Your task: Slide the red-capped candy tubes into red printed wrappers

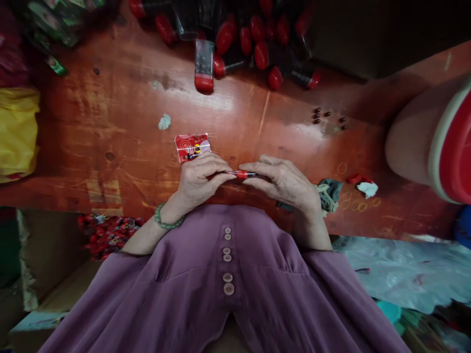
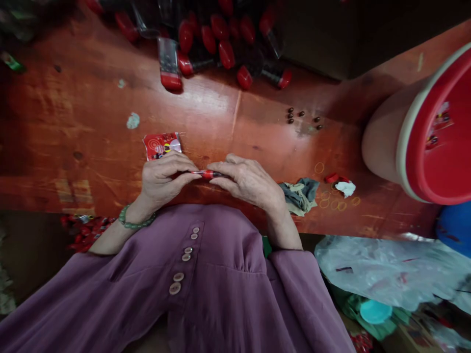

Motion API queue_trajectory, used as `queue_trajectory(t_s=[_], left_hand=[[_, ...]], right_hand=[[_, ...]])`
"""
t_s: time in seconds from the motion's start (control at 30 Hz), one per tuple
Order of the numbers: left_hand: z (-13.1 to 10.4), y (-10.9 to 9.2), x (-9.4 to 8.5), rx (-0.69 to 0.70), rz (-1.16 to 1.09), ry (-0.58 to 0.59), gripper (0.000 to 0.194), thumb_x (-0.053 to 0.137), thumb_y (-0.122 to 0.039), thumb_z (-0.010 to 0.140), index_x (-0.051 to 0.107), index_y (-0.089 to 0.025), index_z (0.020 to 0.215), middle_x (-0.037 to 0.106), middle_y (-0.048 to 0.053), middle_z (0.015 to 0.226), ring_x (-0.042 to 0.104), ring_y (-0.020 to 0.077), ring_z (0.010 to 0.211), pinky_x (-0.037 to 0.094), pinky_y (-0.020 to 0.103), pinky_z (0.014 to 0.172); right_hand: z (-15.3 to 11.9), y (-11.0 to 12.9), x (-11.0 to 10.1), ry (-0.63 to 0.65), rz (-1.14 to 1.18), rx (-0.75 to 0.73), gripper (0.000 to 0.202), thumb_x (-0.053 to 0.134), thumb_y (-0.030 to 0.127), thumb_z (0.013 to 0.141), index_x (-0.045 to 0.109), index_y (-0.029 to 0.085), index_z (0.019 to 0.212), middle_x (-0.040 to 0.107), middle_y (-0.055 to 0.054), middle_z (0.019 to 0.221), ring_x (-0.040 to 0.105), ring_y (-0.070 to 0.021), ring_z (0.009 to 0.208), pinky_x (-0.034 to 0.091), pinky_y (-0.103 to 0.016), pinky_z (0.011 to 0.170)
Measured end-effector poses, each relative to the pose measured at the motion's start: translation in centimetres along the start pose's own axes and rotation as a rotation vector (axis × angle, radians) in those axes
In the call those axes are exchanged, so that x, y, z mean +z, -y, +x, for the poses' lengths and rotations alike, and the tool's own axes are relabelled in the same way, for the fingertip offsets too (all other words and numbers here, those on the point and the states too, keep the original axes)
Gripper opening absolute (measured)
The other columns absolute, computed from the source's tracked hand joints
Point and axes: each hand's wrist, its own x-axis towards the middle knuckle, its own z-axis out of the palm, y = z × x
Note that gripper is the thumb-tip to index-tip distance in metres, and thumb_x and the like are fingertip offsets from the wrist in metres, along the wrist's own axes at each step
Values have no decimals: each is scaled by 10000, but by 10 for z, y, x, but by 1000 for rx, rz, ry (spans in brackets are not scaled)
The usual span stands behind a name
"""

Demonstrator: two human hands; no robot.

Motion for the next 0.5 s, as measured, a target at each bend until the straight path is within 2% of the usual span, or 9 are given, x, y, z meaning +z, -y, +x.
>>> queue_trajectory(t_s=[0.13,0.3,0.4,0.5], left_hand=[[1,-2,-3,-56,-84,58,106,749,-304,798,753,-200,778,757,28,738,676,134,684,528,266,688],[4,-10,-6,-323,-169,166,138,781,-336,745,795,-219,817,760,27,731,653,136,629,504,245,612],[4,-12,-8,-540,-295,183,209,778,-388,735,799,-204,833,766,29,755,673,146,650,529,240,619],[1,-10,-11,-670,-497,146,384,795,-534,676,784,-195,857,772,43,797,700,162,683,575,266,664]], right_hand=[[7,-2,0,2,156,-49,347,558,465,945,704,242,1167,710,-53,904,609,-173,793,449,-284,725],[13,-3,4,-53,478,-3,211,680,400,873,754,232,979,709,-43,947,638,-177,890,496,-302,807],[13,-3,15,-58,782,139,220,719,403,831,733,203,921,694,-10,811,626,-132,711,495,-255,660],[11,-3,27,-85,1053,276,259,738,419,804,700,185,908,619,47,636,508,-68,501,407,-198,495]])
